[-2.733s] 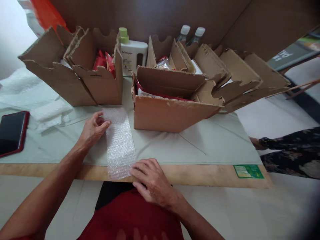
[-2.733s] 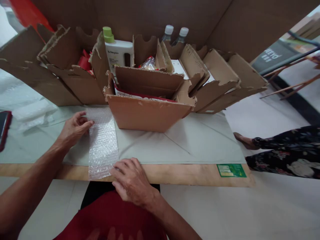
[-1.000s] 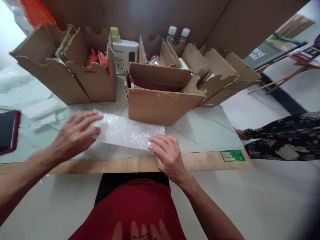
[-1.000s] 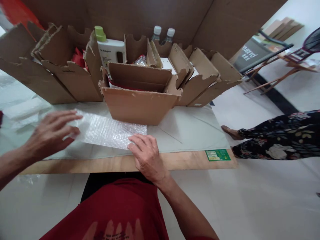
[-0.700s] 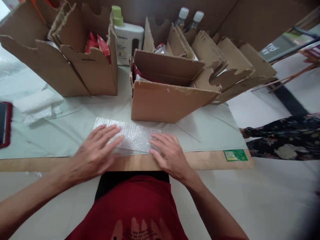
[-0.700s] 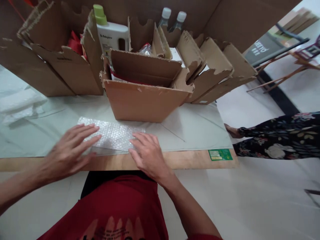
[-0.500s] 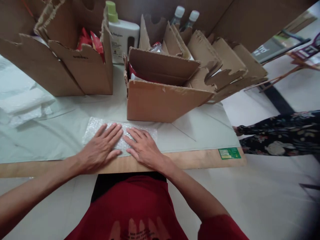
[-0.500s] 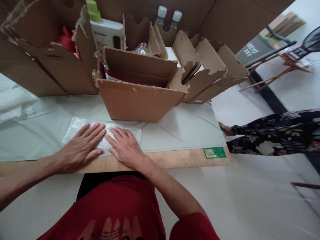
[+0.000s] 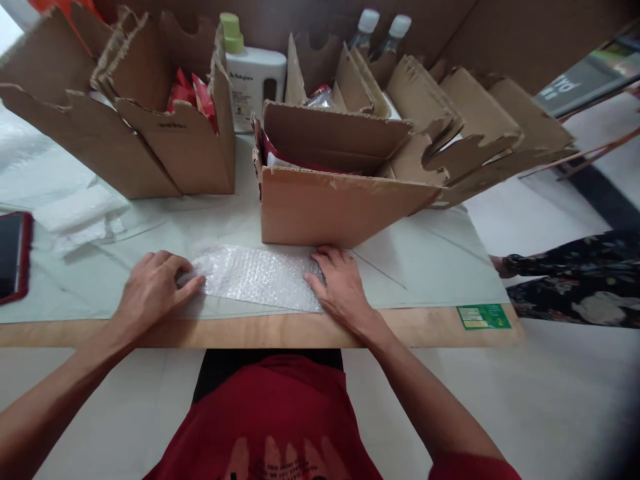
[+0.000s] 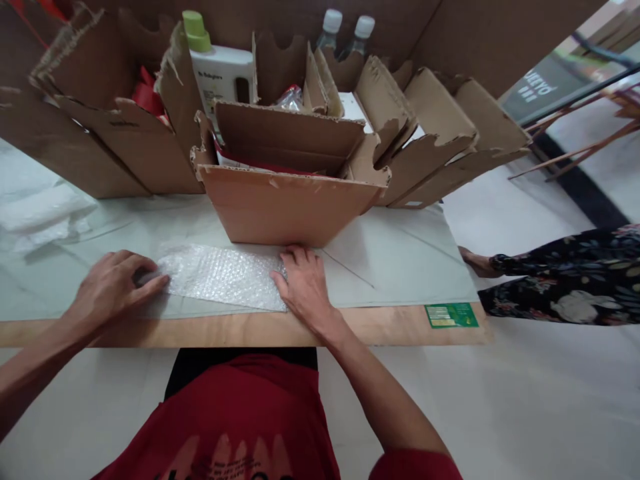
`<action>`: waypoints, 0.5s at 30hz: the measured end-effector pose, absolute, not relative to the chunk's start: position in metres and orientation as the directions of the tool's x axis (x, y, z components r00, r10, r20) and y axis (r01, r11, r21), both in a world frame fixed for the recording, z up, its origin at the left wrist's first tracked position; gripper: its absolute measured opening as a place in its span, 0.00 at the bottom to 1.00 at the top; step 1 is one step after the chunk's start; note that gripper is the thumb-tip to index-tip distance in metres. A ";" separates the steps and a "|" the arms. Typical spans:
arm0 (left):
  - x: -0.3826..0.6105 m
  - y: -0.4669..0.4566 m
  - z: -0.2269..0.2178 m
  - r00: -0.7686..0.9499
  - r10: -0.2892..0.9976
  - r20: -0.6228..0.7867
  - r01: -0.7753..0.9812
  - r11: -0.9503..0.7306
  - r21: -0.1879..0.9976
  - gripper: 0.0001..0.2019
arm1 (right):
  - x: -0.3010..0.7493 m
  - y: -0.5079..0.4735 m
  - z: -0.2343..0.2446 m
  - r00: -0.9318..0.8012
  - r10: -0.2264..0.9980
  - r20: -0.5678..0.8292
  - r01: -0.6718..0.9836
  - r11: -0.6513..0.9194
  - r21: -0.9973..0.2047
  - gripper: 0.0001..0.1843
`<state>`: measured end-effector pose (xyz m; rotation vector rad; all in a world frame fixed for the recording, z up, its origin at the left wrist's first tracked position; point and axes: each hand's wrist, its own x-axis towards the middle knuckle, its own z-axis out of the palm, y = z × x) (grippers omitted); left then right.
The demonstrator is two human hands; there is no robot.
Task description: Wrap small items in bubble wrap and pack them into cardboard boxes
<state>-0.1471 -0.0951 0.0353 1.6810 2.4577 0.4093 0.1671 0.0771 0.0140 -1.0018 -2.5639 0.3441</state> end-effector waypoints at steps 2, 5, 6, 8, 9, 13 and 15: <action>-0.141 -0.089 0.038 -0.381 0.924 -0.007 0.857 0.357 0.371 0.11 | 0.160 0.074 0.014 -0.689 0.685 0.235 0.574 0.715 -0.399 0.07; -0.139 -0.093 0.050 -0.484 0.873 -0.061 0.737 0.444 0.510 0.10 | 0.168 0.050 0.023 -0.656 0.718 0.232 0.512 0.649 -0.562 0.05; -0.141 -0.094 0.056 -0.516 0.854 -0.064 0.690 0.460 0.559 0.11 | 0.173 0.039 0.027 -0.638 0.737 0.225 0.487 0.612 -0.623 0.08; -0.147 -0.090 0.068 -0.547 0.837 -0.034 0.648 0.449 0.615 0.17 | 0.176 0.013 0.035 -0.633 0.744 0.216 0.403 0.554 -0.728 0.21; -0.152 -0.083 0.073 -0.539 0.842 0.004 0.669 0.425 0.610 0.20 | 0.174 0.001 0.037 -0.649 0.729 0.218 0.348 0.539 -0.767 0.27; -0.169 -0.027 0.082 -0.391 0.902 0.181 0.854 0.283 0.436 0.27 | 0.144 -0.030 0.034 -0.790 0.596 0.145 0.218 0.494 -0.841 0.25; -0.175 -0.001 0.076 -0.323 0.925 0.200 0.901 0.235 0.365 0.29 | 0.127 -0.033 0.030 -0.809 0.584 0.072 0.244 0.444 -0.862 0.19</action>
